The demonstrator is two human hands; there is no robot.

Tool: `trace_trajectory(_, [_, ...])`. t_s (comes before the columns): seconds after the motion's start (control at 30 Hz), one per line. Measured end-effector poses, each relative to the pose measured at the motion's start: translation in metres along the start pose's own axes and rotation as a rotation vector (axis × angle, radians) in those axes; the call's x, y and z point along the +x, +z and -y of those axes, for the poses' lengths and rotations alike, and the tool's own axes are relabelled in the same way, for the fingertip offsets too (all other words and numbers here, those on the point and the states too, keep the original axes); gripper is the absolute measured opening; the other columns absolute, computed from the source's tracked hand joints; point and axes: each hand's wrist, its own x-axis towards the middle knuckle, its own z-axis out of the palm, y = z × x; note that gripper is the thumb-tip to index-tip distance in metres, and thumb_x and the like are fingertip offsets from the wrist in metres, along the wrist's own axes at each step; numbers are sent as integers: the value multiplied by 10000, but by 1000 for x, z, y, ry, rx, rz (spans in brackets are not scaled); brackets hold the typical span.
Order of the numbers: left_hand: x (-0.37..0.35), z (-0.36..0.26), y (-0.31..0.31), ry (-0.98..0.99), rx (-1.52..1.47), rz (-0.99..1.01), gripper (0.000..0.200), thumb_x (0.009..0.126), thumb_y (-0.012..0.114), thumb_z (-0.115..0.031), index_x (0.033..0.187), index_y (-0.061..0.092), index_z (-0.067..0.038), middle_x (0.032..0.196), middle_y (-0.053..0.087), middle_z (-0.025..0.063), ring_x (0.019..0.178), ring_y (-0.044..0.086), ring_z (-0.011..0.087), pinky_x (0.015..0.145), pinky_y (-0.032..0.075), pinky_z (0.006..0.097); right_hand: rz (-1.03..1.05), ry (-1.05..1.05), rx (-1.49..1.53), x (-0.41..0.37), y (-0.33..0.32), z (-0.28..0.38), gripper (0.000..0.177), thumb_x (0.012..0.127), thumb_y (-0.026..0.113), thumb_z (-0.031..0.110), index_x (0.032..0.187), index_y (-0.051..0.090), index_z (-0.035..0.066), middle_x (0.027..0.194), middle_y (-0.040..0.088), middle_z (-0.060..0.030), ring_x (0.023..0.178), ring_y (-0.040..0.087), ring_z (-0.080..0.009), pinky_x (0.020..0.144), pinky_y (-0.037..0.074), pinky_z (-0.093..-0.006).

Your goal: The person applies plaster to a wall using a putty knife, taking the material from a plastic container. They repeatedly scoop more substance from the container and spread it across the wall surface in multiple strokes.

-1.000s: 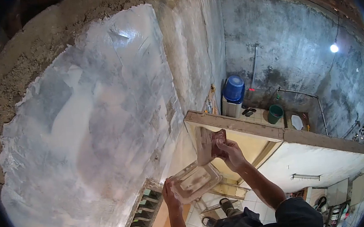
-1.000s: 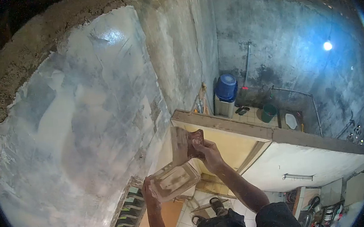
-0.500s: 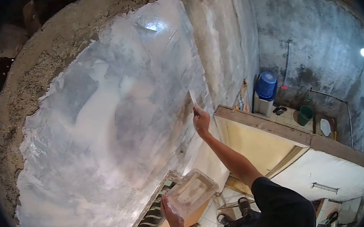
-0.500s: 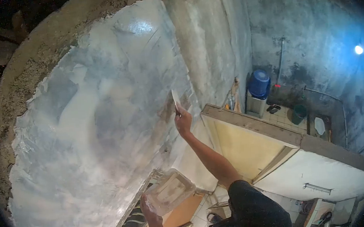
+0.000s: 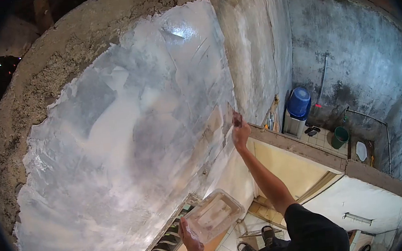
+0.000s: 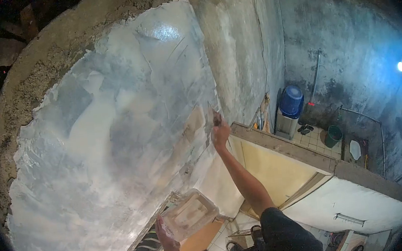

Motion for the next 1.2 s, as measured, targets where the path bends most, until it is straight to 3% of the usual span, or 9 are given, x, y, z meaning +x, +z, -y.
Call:
trace_trajectory(0.13, [-6,-3,4,-5,6,-156,413,917,563,-270,1227,510,-4,1122,555,71,1024,526,173,899,429,309,-7,-88,-258,-7,13,-5,326,789,458,-22,1075,614,1,846,643,-211,770,641,-309,693,477,-298])
trace_trajectory(0.23, [2,7,-9,22,-50,-137,433,913,570,-269,1244,489,-1,1176,532,78,1058,519,174,925,413,313,27,-222,-21,-47,15,-2,296,785,488,-33,1046,626,-5,818,650,-204,751,646,-326,650,482,-321])
trace_trajectory(0.43, [4,12,-5,-6,6,-25,414,919,561,-248,1241,494,2,1198,542,82,1119,497,171,952,392,299,336,-55,-45,-71,-20,20,335,764,457,-145,1019,640,-26,837,672,-177,741,636,-137,679,484,-237])
trace_trajectory(0.47, [5,14,-6,-5,9,-27,414,919,561,-248,1241,494,2,1198,542,82,1119,497,171,952,392,299,149,-149,89,-70,3,-31,386,758,443,-153,1062,634,-10,820,667,-165,713,605,-116,670,469,-223])
trace_trajectory(0.6, [7,17,-13,6,50,-85,393,929,545,-234,1233,508,13,1215,543,84,1127,490,165,977,364,290,257,-52,-118,-86,19,-7,445,785,476,-117,1178,595,53,755,613,-188,677,533,-55,636,448,-227])
trace_trajectory(0.83, [5,13,-11,-5,51,-53,409,932,545,-254,1239,506,14,1204,541,71,1113,484,153,965,356,292,428,-128,81,-159,13,3,368,799,567,-59,1145,618,56,783,641,-185,703,631,-128,656,490,-257])
trace_trajectory(1.03, [3,14,-21,-33,-7,-71,389,930,550,-278,1205,529,-3,1141,557,46,1057,499,141,923,377,279,56,-24,148,-64,4,-44,231,809,567,-68,1011,652,5,910,672,-102,799,611,-119,719,494,-253])
trace_trajectory(1.13, [-1,7,-26,6,-21,21,366,929,552,-282,1177,548,-14,1085,569,34,1000,511,127,879,400,279,105,-42,377,-50,20,-62,259,795,539,-45,1026,628,31,913,659,-136,829,641,-230,749,487,-315])
trace_trajectory(1.2, [-5,2,-25,-4,-18,9,358,929,553,-282,1165,555,-14,1067,571,30,978,514,121,862,407,278,119,-61,222,-76,28,-48,245,815,542,-53,1032,632,16,896,657,-119,810,624,-191,747,485,-295])
